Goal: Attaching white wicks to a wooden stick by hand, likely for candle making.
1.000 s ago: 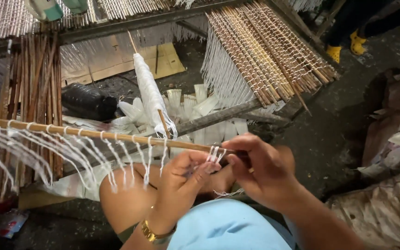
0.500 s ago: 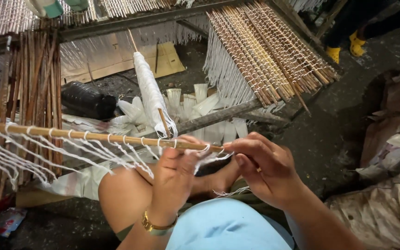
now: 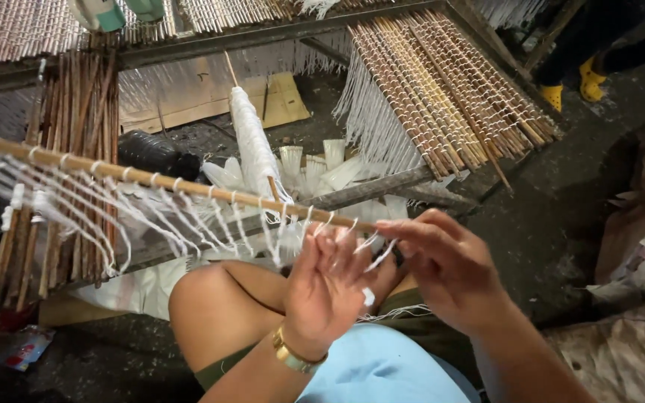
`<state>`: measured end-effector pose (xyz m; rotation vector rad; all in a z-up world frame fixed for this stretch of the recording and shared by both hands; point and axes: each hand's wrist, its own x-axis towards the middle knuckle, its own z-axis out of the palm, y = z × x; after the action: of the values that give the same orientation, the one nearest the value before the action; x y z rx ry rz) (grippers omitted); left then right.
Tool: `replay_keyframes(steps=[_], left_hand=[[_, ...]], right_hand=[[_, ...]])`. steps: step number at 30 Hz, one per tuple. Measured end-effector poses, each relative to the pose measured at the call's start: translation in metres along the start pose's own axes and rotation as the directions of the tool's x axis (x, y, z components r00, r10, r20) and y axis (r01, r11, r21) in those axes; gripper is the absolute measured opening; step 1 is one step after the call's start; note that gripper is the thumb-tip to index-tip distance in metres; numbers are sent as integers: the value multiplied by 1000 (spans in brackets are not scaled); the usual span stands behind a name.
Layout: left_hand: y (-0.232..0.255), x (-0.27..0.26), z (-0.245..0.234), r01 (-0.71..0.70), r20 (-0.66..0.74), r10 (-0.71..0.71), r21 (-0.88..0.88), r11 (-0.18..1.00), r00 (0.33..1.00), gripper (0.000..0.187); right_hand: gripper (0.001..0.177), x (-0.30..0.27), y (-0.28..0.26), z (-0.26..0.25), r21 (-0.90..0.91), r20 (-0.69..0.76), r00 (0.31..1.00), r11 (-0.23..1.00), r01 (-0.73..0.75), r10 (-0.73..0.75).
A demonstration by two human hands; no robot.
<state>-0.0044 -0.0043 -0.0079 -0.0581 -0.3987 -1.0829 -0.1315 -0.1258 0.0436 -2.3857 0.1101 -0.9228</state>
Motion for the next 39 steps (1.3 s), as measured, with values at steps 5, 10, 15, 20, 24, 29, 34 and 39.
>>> replay_keyframes(steps=[5, 10, 15, 20, 24, 29, 34, 39], left_hand=[[-1, -25, -124, 124, -399, -38, 193, 973, 916, 39], [12, -72, -196, 175, -584, 35, 298, 938, 811, 42], [25, -109, -248, 426, -728, -61, 329, 843, 683, 45], [15, -104, -268, 581, -850, -37, 327, 745, 526, 34], [7, -104, -281, 650, -831, -79, 367, 666, 551, 26], [6, -105, -280, 634, -824, -91, 355, 687, 559, 24], [4, -105, -284, 614, -811, -96, 353, 706, 577, 22], [3, -105, -280, 615, -810, -103, 349, 707, 578, 21]], right_hand=[[21, 24, 10, -43, -148, -89, 994, 988, 47, -61], [25, 59, 9, -100, -487, -156, 985, 861, -144, 76], [23, 95, 35, -128, -489, -124, 990, 865, -113, 60], [23, 119, 72, -143, -540, -131, 988, 829, -145, 88], [24, 134, 90, -140, -553, -181, 978, 811, -190, 106], [25, 143, 110, -128, -635, -199, 963, 725, -267, 180], [25, 152, 118, -114, -664, -131, 985, 728, -171, 111], [29, 159, 98, -92, -665, -188, 909, 633, -397, 372]])
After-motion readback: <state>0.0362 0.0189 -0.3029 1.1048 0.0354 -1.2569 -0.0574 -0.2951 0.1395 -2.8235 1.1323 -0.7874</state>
